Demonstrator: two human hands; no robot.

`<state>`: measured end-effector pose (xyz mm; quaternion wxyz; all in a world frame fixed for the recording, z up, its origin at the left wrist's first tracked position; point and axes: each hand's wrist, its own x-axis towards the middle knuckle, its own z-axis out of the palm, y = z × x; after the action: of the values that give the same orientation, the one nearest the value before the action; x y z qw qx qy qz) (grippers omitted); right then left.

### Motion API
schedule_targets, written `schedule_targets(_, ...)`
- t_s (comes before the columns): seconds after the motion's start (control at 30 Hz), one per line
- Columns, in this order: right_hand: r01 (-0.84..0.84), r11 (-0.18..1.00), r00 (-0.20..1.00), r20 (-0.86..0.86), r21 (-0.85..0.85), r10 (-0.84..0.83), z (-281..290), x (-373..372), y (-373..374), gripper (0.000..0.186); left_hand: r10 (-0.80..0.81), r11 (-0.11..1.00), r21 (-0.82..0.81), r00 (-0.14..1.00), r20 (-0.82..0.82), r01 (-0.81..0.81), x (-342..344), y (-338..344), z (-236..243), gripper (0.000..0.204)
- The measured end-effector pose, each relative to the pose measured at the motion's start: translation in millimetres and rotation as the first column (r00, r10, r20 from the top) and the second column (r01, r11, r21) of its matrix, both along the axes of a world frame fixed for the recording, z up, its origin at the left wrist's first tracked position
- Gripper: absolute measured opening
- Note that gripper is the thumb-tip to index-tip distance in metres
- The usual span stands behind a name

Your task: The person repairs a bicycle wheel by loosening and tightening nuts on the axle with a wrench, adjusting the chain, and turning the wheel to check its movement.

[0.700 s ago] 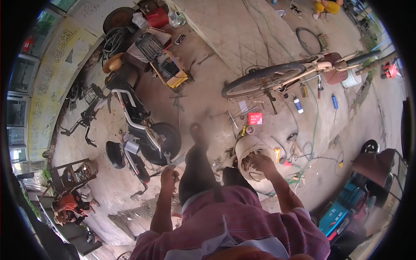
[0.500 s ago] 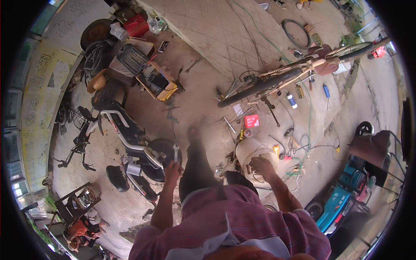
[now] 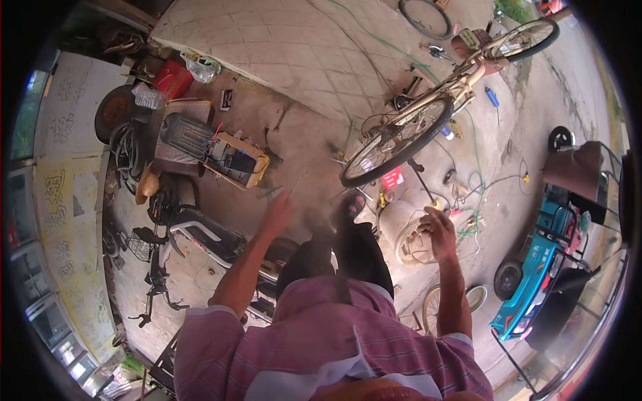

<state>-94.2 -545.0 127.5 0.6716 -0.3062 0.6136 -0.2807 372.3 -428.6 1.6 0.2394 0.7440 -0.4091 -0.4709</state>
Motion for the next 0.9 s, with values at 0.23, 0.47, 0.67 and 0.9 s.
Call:
schedule_targets(0.23, 0.273, 0.958, 0.962, 0.035, -0.082, -0.271, -76, -42, -154, 0.036, -0.203, 0.978, -0.034, 0.977, 0.071, 0.206, -27, -120, -34, 0.024)
schedule_targets(0.47, 0.346, 0.936, 0.926, -0.137, -0.07, -0.353, -238, -83, -283, 0.045, -0.185, 0.963, 0.17, 0.972, -0.148, 0.209, -85, -218, -37, 0.027)
schedule_targets(0.67, 0.322, 0.918, 0.895, -0.242, -0.231, -0.375, -335, -75, -354, 0.052, -0.157, 0.947, 0.232, 0.95, -0.27, 0.222, -79, -238, -122, 0.032)
schedule_targets(0.9, 0.493, 0.854, 0.867, 0.009, -0.168, -0.499, -404, -76, -411, 0.038, -0.151, 0.898, 0.357, 0.943, -0.298, 0.257, -55, -269, -161, 0.03)
